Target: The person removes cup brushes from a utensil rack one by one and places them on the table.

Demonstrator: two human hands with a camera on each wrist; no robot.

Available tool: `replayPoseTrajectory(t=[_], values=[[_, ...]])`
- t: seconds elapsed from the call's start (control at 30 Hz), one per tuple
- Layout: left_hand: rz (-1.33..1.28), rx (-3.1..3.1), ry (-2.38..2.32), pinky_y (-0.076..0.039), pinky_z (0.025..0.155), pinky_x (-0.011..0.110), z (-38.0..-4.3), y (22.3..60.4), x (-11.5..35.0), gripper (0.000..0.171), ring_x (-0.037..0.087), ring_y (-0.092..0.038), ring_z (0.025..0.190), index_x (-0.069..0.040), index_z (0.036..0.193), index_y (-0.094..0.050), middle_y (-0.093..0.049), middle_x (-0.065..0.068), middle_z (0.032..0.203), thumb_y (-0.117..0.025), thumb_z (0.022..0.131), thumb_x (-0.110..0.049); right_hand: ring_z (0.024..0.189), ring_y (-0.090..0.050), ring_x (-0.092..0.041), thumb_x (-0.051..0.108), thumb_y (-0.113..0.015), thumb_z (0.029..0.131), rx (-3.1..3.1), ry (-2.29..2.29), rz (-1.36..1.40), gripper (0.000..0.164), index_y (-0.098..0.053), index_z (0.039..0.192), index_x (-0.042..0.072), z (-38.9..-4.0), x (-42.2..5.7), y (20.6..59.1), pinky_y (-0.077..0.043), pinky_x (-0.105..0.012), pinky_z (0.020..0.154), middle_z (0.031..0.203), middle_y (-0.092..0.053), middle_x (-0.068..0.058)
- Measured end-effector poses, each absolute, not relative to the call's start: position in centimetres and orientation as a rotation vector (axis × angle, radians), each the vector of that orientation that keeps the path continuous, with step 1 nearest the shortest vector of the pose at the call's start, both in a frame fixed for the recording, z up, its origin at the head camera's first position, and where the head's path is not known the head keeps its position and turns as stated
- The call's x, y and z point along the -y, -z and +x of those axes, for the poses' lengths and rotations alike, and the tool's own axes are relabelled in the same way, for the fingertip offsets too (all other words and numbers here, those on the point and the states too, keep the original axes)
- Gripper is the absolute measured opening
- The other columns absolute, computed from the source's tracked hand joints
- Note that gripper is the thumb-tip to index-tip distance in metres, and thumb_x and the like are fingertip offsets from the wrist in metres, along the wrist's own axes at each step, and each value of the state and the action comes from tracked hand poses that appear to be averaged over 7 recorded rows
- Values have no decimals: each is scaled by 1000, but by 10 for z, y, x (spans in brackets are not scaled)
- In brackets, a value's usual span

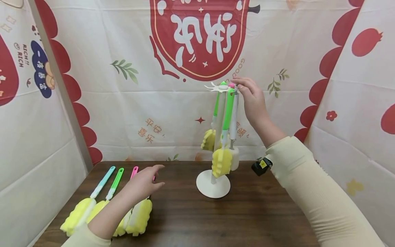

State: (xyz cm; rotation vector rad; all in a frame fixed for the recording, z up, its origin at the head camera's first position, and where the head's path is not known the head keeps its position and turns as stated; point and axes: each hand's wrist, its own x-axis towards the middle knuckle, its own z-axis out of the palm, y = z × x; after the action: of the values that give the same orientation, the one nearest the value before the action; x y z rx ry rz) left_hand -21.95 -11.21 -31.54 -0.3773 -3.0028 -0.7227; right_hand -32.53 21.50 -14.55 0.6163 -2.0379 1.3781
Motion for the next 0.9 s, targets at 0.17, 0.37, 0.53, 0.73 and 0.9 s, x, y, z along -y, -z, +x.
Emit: replayPoseTrajectory(t=[0.17,0.37,0.53,0.73,0.9], values=[[-401,2969,774,-51,85,46,-220,309,93,56,26,-62,100,-8,133,-56,-66,8,106,-78,84,-22,127,-46,-15,26,-36,101,2055,-1518,633,42,-59,132,6,-332,-217,145,-35,-36,106,136,-54,-8],[-437,2914,921,-49,89,46,-224,307,74,56,25,-63,100,-10,135,-54,-66,7,107,-76,86,-24,127,-45,-17,23,-38,100,2037,-1680,670,42,-53,134,3,-335,-214,146,-34,-38,107,140,-49,-10],[-500,2854,1004,-52,79,43,-220,309,60,55,24,-64,95,-9,134,-54,-66,8,105,-76,86,-23,130,-43,-21,24,-40,100,2044,-1797,723,47,-45,140,1,-334,-218,148,-31,-39,111,143,-46,-14],[-541,2820,1059,-51,82,44,-212,310,44,55,25,-64,94,-9,135,-54,-66,8,104,-75,86,-24,128,-44,-25,17,-40,99,1965,-2016,806,49,-36,145,0,-334,-221,152,-34,-34,107,142,-43,-16],[-547,2788,1145,-52,81,44,-207,307,32,55,26,-64,95,-11,136,-53,-65,8,107,-74,87,-24,126,-44,-24,19,-40,99,1910,-2153,822,51,-31,147,3,-332,-223,153,-39,-28,101,141,-43,-14]])
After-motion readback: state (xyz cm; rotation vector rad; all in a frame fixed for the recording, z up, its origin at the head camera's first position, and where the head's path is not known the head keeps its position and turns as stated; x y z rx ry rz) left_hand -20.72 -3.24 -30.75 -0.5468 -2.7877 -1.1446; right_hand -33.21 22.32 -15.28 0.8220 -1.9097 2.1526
